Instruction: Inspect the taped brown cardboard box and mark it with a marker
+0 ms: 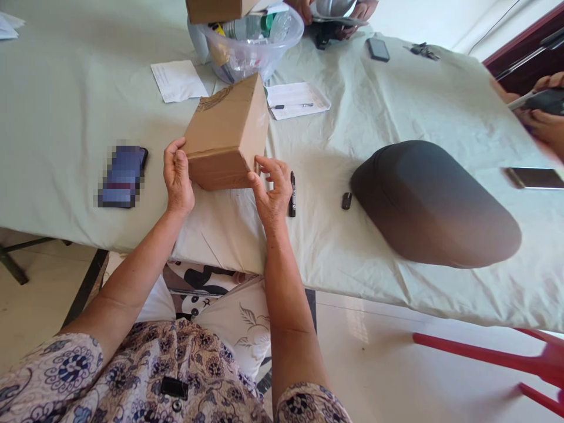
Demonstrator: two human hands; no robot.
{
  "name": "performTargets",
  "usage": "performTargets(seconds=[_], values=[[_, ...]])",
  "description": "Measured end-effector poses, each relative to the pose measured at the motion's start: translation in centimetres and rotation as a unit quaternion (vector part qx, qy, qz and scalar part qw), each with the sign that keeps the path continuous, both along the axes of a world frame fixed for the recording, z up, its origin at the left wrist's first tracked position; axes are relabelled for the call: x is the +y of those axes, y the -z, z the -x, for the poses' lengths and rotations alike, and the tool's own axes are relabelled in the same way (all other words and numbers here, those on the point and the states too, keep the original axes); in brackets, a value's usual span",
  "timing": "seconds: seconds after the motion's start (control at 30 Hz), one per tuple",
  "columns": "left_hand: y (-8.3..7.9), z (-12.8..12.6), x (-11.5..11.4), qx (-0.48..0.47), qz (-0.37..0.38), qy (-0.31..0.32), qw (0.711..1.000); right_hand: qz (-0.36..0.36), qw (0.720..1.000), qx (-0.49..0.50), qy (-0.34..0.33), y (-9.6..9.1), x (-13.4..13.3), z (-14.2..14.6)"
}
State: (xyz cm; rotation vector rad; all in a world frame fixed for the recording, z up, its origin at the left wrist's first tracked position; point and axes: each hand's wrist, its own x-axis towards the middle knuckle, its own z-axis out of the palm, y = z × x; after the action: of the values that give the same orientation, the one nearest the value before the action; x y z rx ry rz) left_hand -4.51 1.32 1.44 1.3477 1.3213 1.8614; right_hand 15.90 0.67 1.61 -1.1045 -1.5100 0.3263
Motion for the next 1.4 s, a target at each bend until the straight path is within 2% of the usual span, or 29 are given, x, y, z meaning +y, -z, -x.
performTargets(seconds=[0.27, 0.33, 0.47, 0.57, 0.77, 0.93, 1.07, 1.17, 1.27, 1.4], values=[[1.8, 0.8, 1.8, -0.104, 0.042, 0.019, 0.993, 0.027, 0.999, 0.008, 0.022, 0.0, 0.0, 0.0], [2.2, 0.8, 2.0, -0.125, 0.061, 0.055, 0.989, 0.023, 1.000, 0.017, 0.001, 0.2, 0.0, 0.1], [3.2, 0.4, 2.1, -0.181, 0.124, 0.183, 0.958, 0.021, 0.997, 0.019, -0.069, 0.6, 0.0, 0.4], [3.7, 0.2, 1.9, -0.199, 0.145, 0.216, 0.945, 0.032, 0.995, 0.036, -0.084, 0.7, -0.1, 0.6], [3.2, -0.4, 1.2, -0.207, 0.174, 0.177, 0.946, 0.024, 0.998, 0.058, -0.028, 0.7, -0.3, 0.6], [2.0, -0.8, 0.3, -0.101, 0.139, 0.136, 0.976, 0.021, 0.997, 0.066, 0.019, 0.6, -0.3, 0.6], [1.2, -0.7, -0.3, -0.024, 0.103, 0.103, 0.989, 0.049, 0.996, 0.078, 0.007, 0.5, -0.2, 0.8], [0.9, -0.8, -0.4, 0.017, 0.065, 0.129, 0.989, 0.057, 0.996, 0.066, -0.016, 0.6, 0.0, 0.8], [1.3, -0.9, -0.1, 0.031, 0.051, 0.144, 0.988, 0.066, 0.996, 0.040, -0.033, 1.1, 0.4, 0.7], [1.9, -0.6, 0.5, 0.024, 0.061, 0.110, 0.992, 0.078, 0.995, -0.010, -0.058, 1.8, 0.7, 0.3]])
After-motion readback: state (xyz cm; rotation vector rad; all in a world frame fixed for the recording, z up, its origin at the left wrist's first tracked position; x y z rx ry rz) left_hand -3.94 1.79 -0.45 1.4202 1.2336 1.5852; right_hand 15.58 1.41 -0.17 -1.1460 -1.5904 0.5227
